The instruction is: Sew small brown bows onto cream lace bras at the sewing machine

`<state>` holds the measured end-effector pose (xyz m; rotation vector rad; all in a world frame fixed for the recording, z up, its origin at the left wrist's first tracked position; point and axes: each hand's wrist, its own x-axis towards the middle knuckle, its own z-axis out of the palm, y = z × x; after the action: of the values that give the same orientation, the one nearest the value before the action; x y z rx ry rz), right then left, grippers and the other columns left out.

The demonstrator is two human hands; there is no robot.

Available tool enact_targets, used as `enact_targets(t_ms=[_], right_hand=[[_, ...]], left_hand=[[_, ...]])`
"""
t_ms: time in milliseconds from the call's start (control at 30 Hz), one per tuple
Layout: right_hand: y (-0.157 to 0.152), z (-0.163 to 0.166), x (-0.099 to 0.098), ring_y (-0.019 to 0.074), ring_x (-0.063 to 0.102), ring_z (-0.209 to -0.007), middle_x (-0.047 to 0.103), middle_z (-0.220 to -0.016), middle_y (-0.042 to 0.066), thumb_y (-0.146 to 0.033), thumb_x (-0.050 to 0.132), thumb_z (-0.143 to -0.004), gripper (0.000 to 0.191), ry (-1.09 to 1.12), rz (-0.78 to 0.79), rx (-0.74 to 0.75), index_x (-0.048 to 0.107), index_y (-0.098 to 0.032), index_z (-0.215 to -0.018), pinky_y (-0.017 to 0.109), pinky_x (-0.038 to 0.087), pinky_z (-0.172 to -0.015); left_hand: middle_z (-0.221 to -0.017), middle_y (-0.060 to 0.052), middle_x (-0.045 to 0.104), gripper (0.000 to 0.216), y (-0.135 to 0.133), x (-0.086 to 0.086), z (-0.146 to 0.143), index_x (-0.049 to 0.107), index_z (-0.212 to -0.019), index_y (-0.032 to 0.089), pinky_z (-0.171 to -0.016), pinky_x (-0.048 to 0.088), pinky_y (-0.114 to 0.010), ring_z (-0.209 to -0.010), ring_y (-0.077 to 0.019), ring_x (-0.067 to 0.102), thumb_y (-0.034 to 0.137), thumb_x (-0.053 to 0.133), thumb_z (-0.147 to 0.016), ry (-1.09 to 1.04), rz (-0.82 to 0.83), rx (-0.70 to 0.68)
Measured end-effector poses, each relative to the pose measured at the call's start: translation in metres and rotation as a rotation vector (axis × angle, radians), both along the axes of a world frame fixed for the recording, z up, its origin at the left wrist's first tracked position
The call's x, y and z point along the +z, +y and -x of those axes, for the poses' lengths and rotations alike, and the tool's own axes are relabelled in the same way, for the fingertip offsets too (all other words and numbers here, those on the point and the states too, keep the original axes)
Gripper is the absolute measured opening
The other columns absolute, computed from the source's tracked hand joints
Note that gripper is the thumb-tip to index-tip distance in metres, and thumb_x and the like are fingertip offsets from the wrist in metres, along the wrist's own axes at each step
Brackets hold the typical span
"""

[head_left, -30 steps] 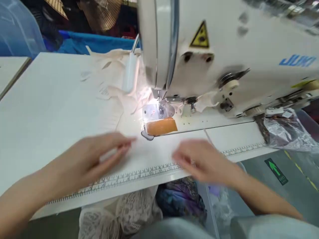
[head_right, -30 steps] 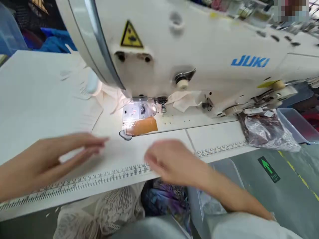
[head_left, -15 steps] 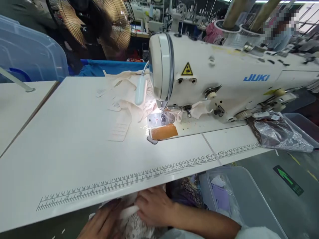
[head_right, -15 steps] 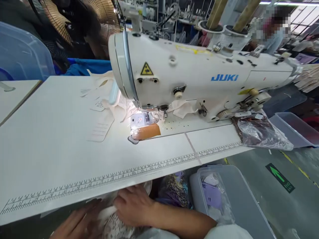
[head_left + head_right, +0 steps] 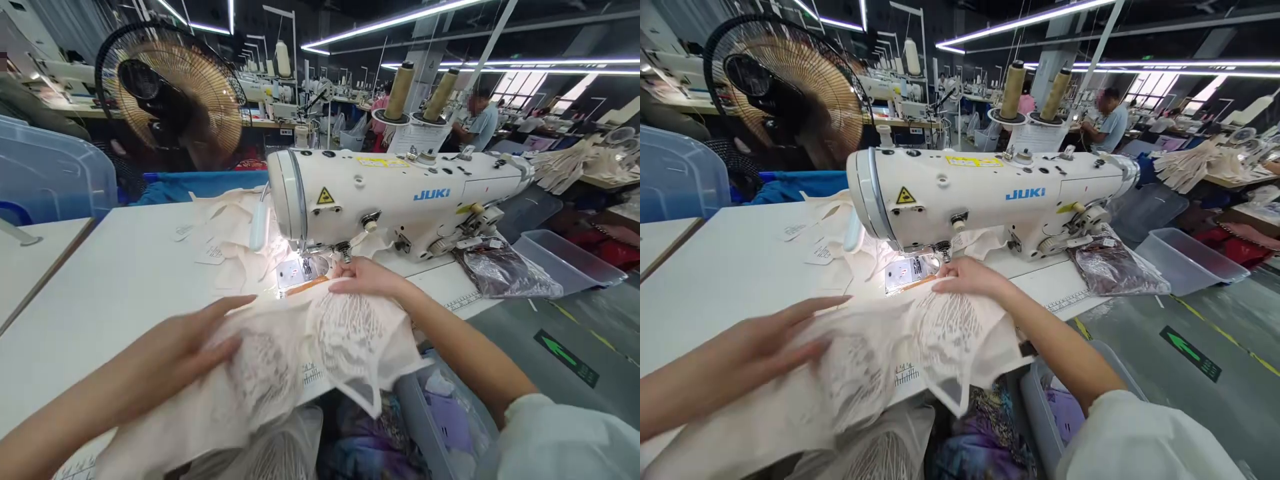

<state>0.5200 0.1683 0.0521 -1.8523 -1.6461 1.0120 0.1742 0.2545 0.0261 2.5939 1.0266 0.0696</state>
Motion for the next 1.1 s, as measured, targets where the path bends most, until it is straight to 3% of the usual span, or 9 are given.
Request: enact_targets(t_ms=[33,100,167,267,400,500,600,767,1100], right_hand=[[0.015,-0.010,-0.001,0.0133,0.055,-0.067,0.059,-0.072,-0.002,-0.042,0.075,-0.077,0.028,-0.124,0.025,-0.047,0.059,-0.020,-0.079,0.024,0.038,-0.059],[0.039,-0.024,-0.005,0.0163,0.058,-0.069,0.061,-0.072,0.000,-0.042,0.076,-0.076,0.027,-0.369,0.042,-0.117,0.061,-0.020,-0.078,0.026,0.039,-0.060],[0.050,-0.028,-0.008,0.0206,0.061,-0.072,0.064,-0.073,0.004,-0.041,0.074,-0.080,0.024,-0.576,0.018,-0.141,0.063,-0.020,-0.079,0.029,0.043,-0.063],[0.039,-0.010,-0.016,0.0289,0.064,-0.088,0.068,-0.084,0.013,-0.035,0.060,-0.091,0.021,-0.850,-0.218,-0.148,0.067,-0.015,-0.085,0.039,0.048,-0.076],[0.002,0.037,-0.033,0.0274,0.058,-0.106,0.067,-0.107,0.015,-0.027,0.047,-0.098,0.026,-0.877,-0.588,0.118,0.066,-0.010,-0.102,0.041,0.045,-0.097],[-0.009,0.050,-0.045,0.0223,0.056,-0.101,0.066,-0.106,0.011,-0.024,0.043,-0.100,0.024,-0.806,-0.587,0.308,0.063,-0.010,-0.105,0.034,0.048,-0.088],[0.005,0.033,-0.051,0.0197,0.055,-0.097,0.067,-0.105,0.009,-0.009,0.035,-0.099,0.028,-0.884,-0.540,0.395,0.062,-0.014,-0.104,0.030,0.046,-0.076],[0.033,-0.003,-0.048,0.0191,0.057,-0.093,0.067,-0.110,0.005,0.002,0.037,-0.090,0.035,-1.016,-0.499,0.442,0.061,-0.020,-0.103,0.033,0.041,-0.068],[0.033,-0.005,-0.048,0.0203,0.056,-0.099,0.066,-0.117,0.003,-0.004,0.029,-0.096,0.043,-1.047,-0.529,0.434,0.058,-0.024,-0.119,0.035,0.043,-0.073]], left_hand=[[-0.118,0.001,0.073,0.053,0.016,0.008,-0.023,0.052,-0.139,0.036,-0.071,0.055,-0.030,-0.091,-0.0246,0.071,0.057,0.044,-0.091,0.074,-0.003,-0.096],[-0.102,-0.006,0.074,0.046,0.041,0.018,-0.066,0.063,-0.128,0.030,-0.055,0.050,-0.031,-0.067,-0.0226,0.068,0.037,0.040,-0.089,0.159,-0.238,-0.139],[-0.089,-0.011,0.072,0.047,0.051,0.020,-0.094,0.072,-0.111,0.022,-0.052,0.048,-0.035,-0.062,-0.0243,0.064,0.019,0.034,-0.085,0.161,-0.489,-0.178],[-0.106,-0.016,0.071,0.045,0.037,0.009,-0.112,0.072,-0.106,0.016,-0.076,0.055,-0.045,-0.095,-0.0300,0.067,0.015,0.030,-0.090,0.062,-0.633,-0.254],[-0.125,-0.013,0.067,0.043,0.003,-0.016,-0.120,0.066,-0.119,0.011,-0.103,0.051,-0.044,-0.119,-0.0284,0.059,0.036,0.038,-0.099,-0.113,-0.657,-0.382],[-0.127,-0.015,0.066,0.040,0.001,-0.032,-0.124,0.064,-0.123,0.007,-0.101,0.052,-0.042,-0.115,-0.0283,0.061,0.022,0.041,-0.094,-0.065,-0.644,-0.439],[-0.136,-0.014,0.061,0.051,0.017,-0.040,-0.124,0.056,-0.133,0.005,-0.100,0.053,-0.040,-0.120,-0.0270,0.060,0.007,0.037,-0.086,-0.064,-0.617,-0.436],[-0.137,-0.015,0.061,0.048,0.039,-0.047,-0.127,0.057,-0.132,0.007,-0.101,0.053,-0.041,-0.123,-0.0272,0.060,0.012,0.031,-0.093,-0.133,-0.573,-0.389],[-0.145,-0.011,0.055,0.051,0.042,-0.052,-0.121,0.052,-0.138,0.013,-0.107,0.050,-0.042,-0.130,-0.0251,0.055,0.013,0.030,-0.092,-0.167,-0.518,-0.414]])
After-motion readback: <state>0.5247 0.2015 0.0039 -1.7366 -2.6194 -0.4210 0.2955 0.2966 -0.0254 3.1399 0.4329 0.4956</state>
